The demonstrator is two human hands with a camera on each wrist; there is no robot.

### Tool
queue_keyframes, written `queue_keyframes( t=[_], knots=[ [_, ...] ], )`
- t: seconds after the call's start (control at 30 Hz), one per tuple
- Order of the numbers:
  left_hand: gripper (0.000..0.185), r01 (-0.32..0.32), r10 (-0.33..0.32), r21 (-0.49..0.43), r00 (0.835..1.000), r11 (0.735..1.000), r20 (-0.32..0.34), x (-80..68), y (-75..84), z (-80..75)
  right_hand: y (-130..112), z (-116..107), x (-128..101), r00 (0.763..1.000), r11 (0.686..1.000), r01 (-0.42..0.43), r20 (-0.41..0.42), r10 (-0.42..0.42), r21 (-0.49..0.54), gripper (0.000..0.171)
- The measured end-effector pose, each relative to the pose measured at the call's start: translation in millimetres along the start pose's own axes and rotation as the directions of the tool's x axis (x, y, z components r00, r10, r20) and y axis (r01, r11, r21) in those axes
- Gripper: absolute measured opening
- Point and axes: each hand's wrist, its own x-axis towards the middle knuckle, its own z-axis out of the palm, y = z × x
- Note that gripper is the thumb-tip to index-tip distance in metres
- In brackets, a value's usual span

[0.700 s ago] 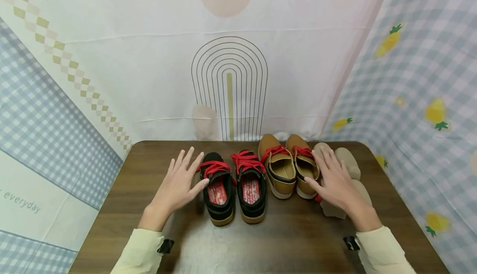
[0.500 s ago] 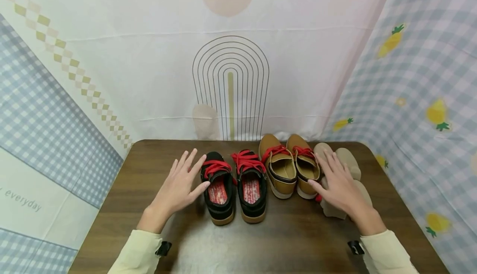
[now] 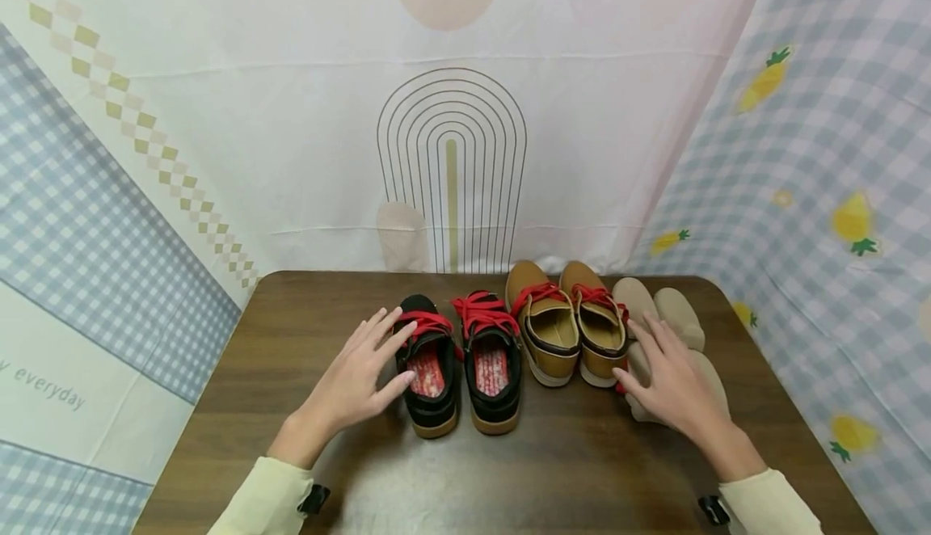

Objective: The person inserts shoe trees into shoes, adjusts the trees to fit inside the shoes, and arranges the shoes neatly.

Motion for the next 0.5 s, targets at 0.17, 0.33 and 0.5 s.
queue_keyframes(
  t=[0.17,0.33,0.5],
  knots=[
    [0.062,-0.077,0.075,-0.041,0.995,0.996,-0.063,-6.1,0.0,3.7,-0.8,4.6,-7.3,0.997,0.995,-0.073,0.026,0.071,0.073,0.081],
    [0.054,-0.167,0.156,-0.074,0.979,0.983,-0.130,-11.1,-1.4,7.9,-0.3,8.2,-13.5,0.997,0.994,-0.078,0.010,0.077,0.083,0.081],
    [0.050,-0.268,0.247,-0.073,0.944,0.961,-0.220,-15.8,-1.0,14.7,0.1,8.2,-18.9,0.993,0.987,-0.116,0.036,0.113,0.109,0.082]
  ],
)
